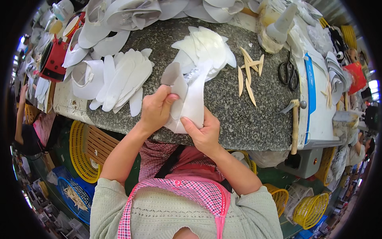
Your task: The person assembles shoe uppers by taking shoe uppers and stiffener inserts from the workbench, positioning the inserts inside the toe sections, and pressing the materials together by hand.
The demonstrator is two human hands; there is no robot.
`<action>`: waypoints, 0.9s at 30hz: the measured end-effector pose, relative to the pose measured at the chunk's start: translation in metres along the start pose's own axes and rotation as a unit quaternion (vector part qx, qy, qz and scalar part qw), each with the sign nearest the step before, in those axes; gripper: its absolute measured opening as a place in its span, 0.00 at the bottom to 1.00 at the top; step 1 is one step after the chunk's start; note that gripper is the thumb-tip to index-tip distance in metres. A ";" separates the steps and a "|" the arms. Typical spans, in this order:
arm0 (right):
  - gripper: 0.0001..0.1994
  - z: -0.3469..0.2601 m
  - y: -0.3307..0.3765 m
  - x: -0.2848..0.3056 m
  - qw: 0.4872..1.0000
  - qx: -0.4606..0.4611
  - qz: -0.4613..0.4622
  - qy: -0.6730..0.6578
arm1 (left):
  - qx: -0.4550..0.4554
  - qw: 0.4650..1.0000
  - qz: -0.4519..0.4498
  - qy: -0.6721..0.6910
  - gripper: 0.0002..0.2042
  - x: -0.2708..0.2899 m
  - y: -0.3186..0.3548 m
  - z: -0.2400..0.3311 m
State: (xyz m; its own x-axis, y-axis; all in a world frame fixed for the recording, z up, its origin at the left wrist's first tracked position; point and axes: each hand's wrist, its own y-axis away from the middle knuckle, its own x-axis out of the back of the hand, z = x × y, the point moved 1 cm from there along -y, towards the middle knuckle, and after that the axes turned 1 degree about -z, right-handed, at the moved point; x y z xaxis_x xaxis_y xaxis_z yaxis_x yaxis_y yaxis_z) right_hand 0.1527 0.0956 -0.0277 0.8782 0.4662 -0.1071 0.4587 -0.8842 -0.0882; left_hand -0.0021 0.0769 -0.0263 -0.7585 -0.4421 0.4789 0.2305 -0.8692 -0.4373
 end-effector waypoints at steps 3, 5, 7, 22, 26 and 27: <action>0.12 -0.006 0.002 -0.002 0.995 0.046 0.010 0.093 | -0.051 0.997 -0.002 -0.058 0.07 -0.002 0.003 -0.008; 0.09 -0.003 0.002 0.001 0.985 0.059 0.054 0.155 | -0.022 0.999 0.014 -0.048 0.07 0.019 -0.001 -0.004; 0.10 0.001 -0.001 0.006 0.980 0.033 0.040 0.191 | 0.085 0.996 0.031 0.025 0.10 0.059 0.003 -0.002; 0.31 -0.022 -0.002 -0.098 0.830 0.396 -0.268 0.288 | 0.019 0.990 0.031 -0.133 0.04 0.166 -0.001 -0.076; 0.35 0.009 -0.030 -0.156 0.837 0.293 -0.285 0.363 | 0.064 0.968 0.238 -0.037 0.07 0.153 -0.081 -0.094; 0.36 0.014 -0.027 -0.156 0.819 0.271 -0.300 0.407 | 0.091 0.938 0.334 0.022 0.08 0.173 -0.098 -0.096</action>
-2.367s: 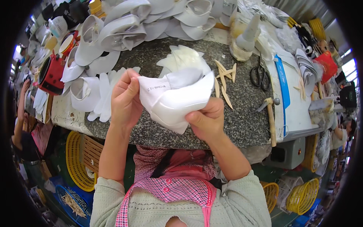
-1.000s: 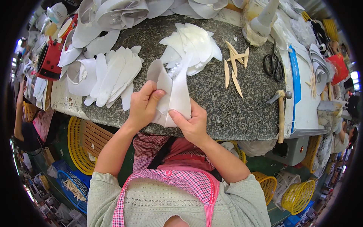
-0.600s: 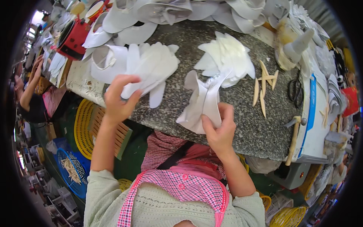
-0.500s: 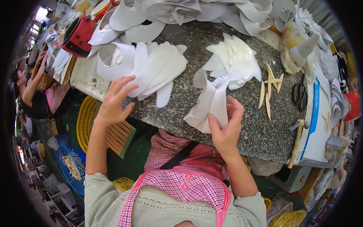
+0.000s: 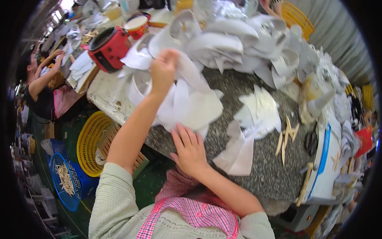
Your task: The person assembles shoe uppers by taking shoe uppers and stiffener inserts from the workbench, positioning the inserts inside the toe sections, and pressing the materials together by hand.
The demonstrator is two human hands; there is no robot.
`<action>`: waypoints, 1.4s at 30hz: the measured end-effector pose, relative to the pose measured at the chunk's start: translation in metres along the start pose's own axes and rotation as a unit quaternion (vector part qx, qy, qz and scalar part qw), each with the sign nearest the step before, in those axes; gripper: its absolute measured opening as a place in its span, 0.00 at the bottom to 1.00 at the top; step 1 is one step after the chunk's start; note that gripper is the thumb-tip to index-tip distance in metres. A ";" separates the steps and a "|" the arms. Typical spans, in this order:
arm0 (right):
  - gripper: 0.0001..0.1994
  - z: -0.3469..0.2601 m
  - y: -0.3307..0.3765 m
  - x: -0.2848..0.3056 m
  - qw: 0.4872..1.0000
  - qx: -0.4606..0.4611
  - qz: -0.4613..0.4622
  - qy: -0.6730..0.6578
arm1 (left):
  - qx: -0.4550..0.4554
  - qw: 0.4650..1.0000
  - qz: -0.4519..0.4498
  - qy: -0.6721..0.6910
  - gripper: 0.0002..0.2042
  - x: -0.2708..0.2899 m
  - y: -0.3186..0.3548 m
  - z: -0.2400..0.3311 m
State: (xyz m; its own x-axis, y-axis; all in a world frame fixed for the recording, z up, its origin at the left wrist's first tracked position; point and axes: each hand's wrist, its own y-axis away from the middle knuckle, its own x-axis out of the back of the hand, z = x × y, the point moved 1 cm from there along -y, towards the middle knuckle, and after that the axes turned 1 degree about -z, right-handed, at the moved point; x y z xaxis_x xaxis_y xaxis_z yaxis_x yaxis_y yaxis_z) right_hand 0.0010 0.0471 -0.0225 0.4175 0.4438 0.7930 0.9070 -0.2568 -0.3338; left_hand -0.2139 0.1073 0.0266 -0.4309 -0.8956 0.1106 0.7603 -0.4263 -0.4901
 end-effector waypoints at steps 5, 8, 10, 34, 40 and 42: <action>0.36 0.006 0.009 -0.001 0.999 -0.027 -0.037 0.026 | -0.193 0.936 0.294 0.023 0.08 0.136 -0.120 0.042; 0.33 0.009 0.005 0.000 0.999 -0.015 -0.029 0.000 | -0.251 0.897 0.309 -0.193 0.08 0.204 -0.160 0.010; 0.31 0.010 0.002 0.001 0.999 -0.013 -0.029 -0.006 | -0.239 0.879 0.306 -0.278 0.08 0.228 -0.170 -0.016; 0.20 0.016 -0.007 0.002 0.998 -0.042 -0.034 -0.031 | 0.073 0.750 -0.005 -0.657 0.09 0.245 -0.249 -0.079; 0.19 0.015 -0.008 0.004 0.998 -0.041 -0.029 -0.033 | 0.145 0.765 -0.018 -0.627 0.11 0.241 -0.253 -0.079; 0.19 0.015 -0.008 0.004 0.998 -0.038 -0.027 -0.037 | 0.144 0.745 -0.024 -0.651 0.10 0.249 -0.255 -0.090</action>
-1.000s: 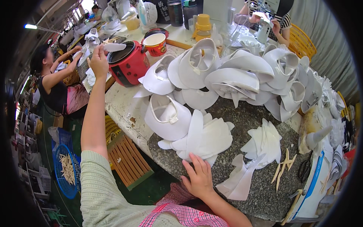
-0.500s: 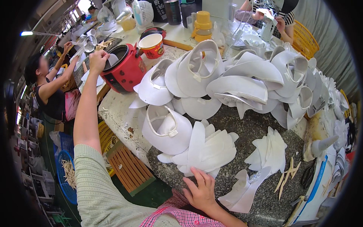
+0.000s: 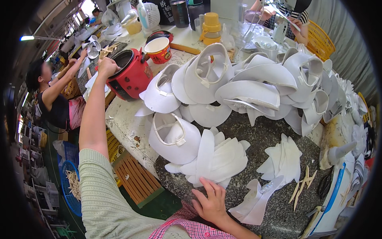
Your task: The person assembles shoe uppers by taking shoe uppers and stiffener inserts from the workbench, positioning the inserts inside the toe sections, and pressing the materials together by hand.
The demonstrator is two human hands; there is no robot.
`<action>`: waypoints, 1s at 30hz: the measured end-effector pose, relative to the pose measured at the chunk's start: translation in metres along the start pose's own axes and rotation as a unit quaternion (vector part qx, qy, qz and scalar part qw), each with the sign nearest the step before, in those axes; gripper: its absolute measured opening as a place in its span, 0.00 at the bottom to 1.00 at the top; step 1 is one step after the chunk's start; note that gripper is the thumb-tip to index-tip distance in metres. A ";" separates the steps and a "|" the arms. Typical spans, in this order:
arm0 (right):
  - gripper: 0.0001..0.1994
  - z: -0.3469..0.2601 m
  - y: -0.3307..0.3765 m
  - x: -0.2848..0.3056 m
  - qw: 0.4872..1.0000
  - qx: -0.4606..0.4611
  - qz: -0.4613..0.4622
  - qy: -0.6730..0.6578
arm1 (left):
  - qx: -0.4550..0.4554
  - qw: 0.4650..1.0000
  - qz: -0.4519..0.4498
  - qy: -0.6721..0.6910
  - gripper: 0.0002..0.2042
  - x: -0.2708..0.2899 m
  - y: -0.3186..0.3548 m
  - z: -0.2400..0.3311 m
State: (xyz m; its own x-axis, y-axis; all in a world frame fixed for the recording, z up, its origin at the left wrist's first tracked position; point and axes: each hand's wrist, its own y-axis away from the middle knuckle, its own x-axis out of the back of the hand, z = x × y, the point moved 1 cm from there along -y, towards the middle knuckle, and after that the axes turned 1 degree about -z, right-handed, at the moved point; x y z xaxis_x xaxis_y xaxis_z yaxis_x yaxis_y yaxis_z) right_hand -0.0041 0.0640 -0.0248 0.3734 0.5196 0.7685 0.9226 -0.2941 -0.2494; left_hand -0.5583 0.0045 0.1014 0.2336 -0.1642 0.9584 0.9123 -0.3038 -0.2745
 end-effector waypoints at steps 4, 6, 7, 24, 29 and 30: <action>0.19 0.001 0.002 -0.001 1.000 -0.001 0.001 -0.004 | -0.033 0.991 0.127 0.038 0.12 0.014 0.004 -0.005; 0.19 0.000 0.001 -0.002 1.000 0.004 0.001 -0.007 | -0.002 0.985 0.169 0.035 0.12 0.022 0.002 -0.018; 0.19 0.000 0.002 -0.002 1.000 0.001 0.004 -0.003 | 0.026 0.977 0.208 0.035 0.12 0.026 0.005 -0.019; 0.19 -0.006 0.027 0.009 0.977 0.093 0.186 -0.042 | 0.146 0.424 0.064 0.892 0.07 0.013 0.177 -0.031; 0.24 -0.035 0.023 0.102 0.949 0.107 0.241 -0.173 | 0.013 0.385 -0.085 0.919 0.06 0.100 0.264 0.125; 0.26 -0.035 0.024 0.121 0.937 0.092 0.258 -0.218 | -0.032 0.374 -0.132 0.918 0.06 0.110 0.285 0.153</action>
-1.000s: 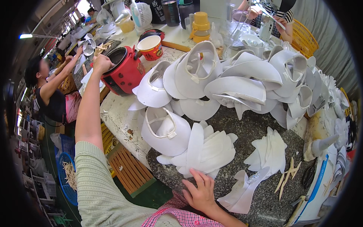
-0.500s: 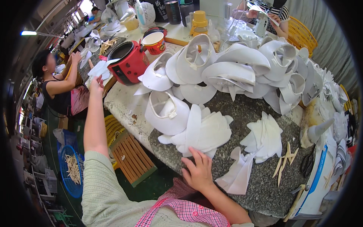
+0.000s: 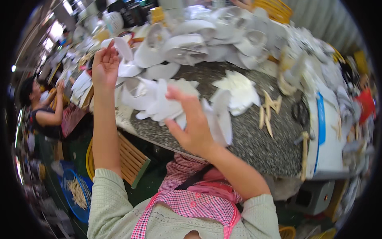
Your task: The person assembles shoe uppers by taking shoe uppers and stiffener inserts from the workbench, positioning the inserts inside the toe sections, and pressing the materials together by hand.
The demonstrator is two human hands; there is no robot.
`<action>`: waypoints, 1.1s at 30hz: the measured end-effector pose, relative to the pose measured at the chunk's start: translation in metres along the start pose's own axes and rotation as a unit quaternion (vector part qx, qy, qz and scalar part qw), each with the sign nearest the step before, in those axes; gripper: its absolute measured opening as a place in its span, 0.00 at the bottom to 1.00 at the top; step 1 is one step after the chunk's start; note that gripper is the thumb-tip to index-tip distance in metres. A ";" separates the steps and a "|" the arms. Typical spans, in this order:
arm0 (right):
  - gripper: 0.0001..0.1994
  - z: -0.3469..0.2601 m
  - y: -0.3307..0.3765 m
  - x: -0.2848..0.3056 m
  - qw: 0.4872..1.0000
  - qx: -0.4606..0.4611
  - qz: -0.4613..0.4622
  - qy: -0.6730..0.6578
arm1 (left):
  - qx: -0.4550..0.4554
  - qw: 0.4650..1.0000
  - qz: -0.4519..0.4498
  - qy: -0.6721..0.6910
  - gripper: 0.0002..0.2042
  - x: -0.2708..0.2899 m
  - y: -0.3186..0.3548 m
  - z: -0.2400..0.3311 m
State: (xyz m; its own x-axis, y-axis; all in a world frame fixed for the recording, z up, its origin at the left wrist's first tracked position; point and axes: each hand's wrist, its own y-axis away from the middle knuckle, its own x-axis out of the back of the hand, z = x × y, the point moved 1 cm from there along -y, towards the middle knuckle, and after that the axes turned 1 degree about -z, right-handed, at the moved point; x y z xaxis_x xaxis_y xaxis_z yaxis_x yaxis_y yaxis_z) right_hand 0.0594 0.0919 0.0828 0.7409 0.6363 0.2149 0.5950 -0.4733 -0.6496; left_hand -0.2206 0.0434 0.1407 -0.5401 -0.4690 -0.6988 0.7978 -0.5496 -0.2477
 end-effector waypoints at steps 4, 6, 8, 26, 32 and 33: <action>0.27 0.011 -0.021 0.067 0.978 -0.101 0.099 -0.152 | 0.141 0.979 -0.142 0.026 0.05 -0.103 0.100 -0.081; 0.23 0.016 -0.014 0.102 0.944 -0.137 0.145 -0.263 | 0.211 0.962 -0.171 0.020 0.04 -0.129 0.153 -0.116; 0.20 0.026 0.011 0.131 0.954 -0.136 0.191 -0.186 | 0.262 0.948 -0.180 -0.025 0.05 -0.144 0.200 -0.139; 0.13 0.078 0.143 0.136 0.890 -0.216 0.273 -0.293 | 0.336 0.734 -0.402 -0.432 0.09 -0.035 0.162 -0.174; 0.09 0.061 0.155 0.118 0.974 -0.073 0.117 0.182 | 0.406 0.666 -0.503 -0.372 0.06 0.022 0.143 -0.149; 0.09 0.063 0.155 0.112 0.979 -0.118 0.150 0.070 | 0.431 0.674 -0.478 -0.362 0.06 0.028 0.143 -0.150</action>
State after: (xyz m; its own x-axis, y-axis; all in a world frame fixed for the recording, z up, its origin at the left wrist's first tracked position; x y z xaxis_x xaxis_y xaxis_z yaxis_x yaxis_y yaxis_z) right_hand 0.2148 0.1277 -0.0398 0.9187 0.3656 0.1493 0.3878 -0.7638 -0.5159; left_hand -0.0816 0.0550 -0.0148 -0.9350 0.3425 0.0920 -0.2921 -0.8910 0.3476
